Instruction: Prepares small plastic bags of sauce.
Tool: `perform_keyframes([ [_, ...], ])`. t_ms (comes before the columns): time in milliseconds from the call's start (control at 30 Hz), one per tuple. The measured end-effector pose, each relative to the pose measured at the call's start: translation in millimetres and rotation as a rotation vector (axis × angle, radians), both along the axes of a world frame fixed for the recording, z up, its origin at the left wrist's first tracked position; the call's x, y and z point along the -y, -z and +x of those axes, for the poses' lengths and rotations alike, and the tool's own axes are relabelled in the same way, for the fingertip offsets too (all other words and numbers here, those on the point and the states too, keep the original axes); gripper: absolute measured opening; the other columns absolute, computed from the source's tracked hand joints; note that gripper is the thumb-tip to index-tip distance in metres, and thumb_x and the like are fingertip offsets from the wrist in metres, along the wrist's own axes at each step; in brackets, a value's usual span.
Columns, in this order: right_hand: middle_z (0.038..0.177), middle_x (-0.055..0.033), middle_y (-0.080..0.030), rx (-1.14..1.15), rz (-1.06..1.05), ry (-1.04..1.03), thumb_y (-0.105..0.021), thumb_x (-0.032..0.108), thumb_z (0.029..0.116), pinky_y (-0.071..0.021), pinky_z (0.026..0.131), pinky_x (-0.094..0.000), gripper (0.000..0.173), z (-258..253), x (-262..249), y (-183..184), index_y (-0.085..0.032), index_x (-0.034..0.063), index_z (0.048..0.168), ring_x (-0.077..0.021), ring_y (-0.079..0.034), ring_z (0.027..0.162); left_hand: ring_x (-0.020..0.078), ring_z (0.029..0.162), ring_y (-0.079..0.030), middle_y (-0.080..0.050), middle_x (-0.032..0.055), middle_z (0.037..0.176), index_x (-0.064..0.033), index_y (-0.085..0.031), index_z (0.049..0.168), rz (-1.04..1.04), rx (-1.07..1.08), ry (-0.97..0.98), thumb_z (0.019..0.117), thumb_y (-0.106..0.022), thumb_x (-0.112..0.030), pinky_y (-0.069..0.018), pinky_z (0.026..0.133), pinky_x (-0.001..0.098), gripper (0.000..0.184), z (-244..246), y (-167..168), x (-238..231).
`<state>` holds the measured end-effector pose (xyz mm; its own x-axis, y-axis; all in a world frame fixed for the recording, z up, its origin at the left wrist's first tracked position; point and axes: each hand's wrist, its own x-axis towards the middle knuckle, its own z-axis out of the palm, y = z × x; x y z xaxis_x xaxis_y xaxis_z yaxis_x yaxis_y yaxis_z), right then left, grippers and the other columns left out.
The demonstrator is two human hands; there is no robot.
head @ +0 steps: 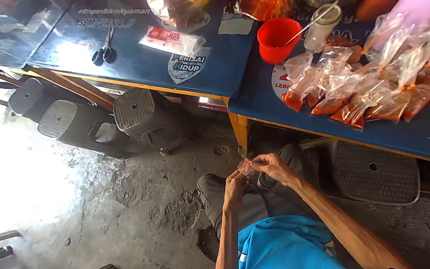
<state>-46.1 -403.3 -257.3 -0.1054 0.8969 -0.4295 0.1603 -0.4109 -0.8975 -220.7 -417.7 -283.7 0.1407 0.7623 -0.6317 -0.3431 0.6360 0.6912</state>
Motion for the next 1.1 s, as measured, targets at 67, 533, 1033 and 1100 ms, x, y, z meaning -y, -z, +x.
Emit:
perform_keyframes([
  [67,0.091,-0.0047,-0.072,0.166,0.029,0.007,-0.069,0.024,0.0972,-0.0541,0.078,-0.0324,0.021,3,-2,4,-0.073,0.0040,0.104,-0.0093,-0.066,0.079,0.0081,0.070,-0.066,-0.070,0.0049,0.081,0.0018,-0.067,0.095,0.096,-0.071,-0.012,0.1027,-0.051,-0.001,-0.0559,0.068,0.0228,0.018,2,-1,-2],
  [533,0.096,-0.0092,-0.074,0.351,0.066,0.017,-0.067,0.026,0.0983,-0.0562,0.085,-0.0418,0.025,-5,9,-13,-0.075,0.0042,0.108,-0.0181,-0.070,0.087,0.0083,0.071,-0.069,-0.072,0.0038,0.077,0.0032,-0.072,0.091,0.515,-0.475,0.006,0.0920,-0.066,-0.009,-0.0588,0.072,0.0278,0.014,-4,-1,13],
  [1033,0.093,-0.0072,-0.073,0.399,0.057,0.029,-0.067,0.023,0.0971,-0.0546,0.081,-0.0392,0.021,-7,3,-27,-0.075,0.0058,0.105,-0.0156,-0.069,0.084,0.0044,0.064,-0.066,-0.070,0.0013,0.070,0.0009,-0.072,0.086,0.480,-0.512,-0.058,0.0899,-0.067,-0.007,-0.0562,0.065,0.0234,0.010,1,-10,9],
  [1100,0.092,-0.0065,-0.073,0.411,0.087,0.052,-0.067,0.023,0.0964,-0.0549,0.080,-0.0380,0.020,-6,-4,-31,-0.075,0.0063,0.104,-0.0146,-0.069,0.083,0.0036,0.063,-0.066,-0.070,0.0003,0.070,-0.0002,-0.072,0.085,0.537,-0.532,-0.071,0.0890,-0.067,-0.008,-0.0569,0.064,0.0225,0.010,3,-13,2],
])
